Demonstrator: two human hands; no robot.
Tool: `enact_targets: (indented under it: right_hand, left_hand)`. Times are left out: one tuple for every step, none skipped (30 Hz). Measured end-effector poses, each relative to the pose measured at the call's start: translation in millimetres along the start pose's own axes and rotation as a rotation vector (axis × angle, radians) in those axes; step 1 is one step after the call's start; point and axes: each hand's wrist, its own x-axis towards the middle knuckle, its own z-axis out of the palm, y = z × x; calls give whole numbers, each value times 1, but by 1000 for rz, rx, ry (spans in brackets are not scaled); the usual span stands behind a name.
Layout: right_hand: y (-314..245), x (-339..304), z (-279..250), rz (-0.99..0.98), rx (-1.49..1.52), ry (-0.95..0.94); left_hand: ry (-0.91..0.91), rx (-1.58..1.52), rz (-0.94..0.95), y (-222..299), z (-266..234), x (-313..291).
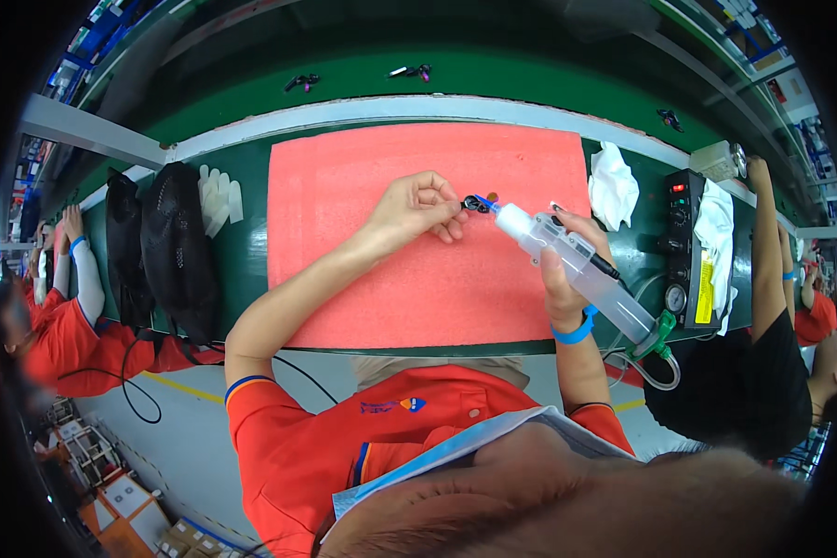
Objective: Applying adhesive to small electronic components using a syringe on an assembly line.
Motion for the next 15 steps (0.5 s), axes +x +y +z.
enact_targets:
  right_hand:
    - [0,-1,1,0,-33,-33]
    - [-1,-1,1,0,-66,-64]
    - [-3,0,1,6,-75,-65]
    - [-5,1,0,1,-81,-79]
    - [-8,3,-1,-4,-96,-85]
    - [-9,4,-2,-11,-114,-88]
    - [-9,4,-3,-10,-144,-69]
    - [-9,4,-2,-12,-122,-64]
    - [-8,5,-2,-15,-100,-56]
    - [-8,5,-2,-20,-136,-29]
    - [-6,6,-2,-29,-106,-40]
    - [-5,6,-1,-40,-65,-55]
    - [-4,6,-2,-45,-90,-32]
    - [-4,7,-2,-59,-101,-16]
    - [-5,6,0,-71,-94,-13]
  left_hand:
    - [-2,-9,-5,-3,0,0]
    - [5,-27,9,-5,0,1]
    - [11,-45,23,-7,1,2]
    - [13,-60,38,-9,2,4]
    - [-8,-63,37,-9,3,6]
    - [13,-67,44,-10,3,5]
    - [23,-71,54,-11,4,5]
    - [30,-75,66,-11,6,5]
    - [-11,-74,71,-12,6,5]
    - [24,-37,60,-13,6,4]
    - [59,1,52,-13,6,4]
    - [28,8,63,-13,6,4]
    - [28,-3,64,-13,7,3]
    - [33,-13,63,-13,8,4]
    - [60,-26,59,-13,8,1]
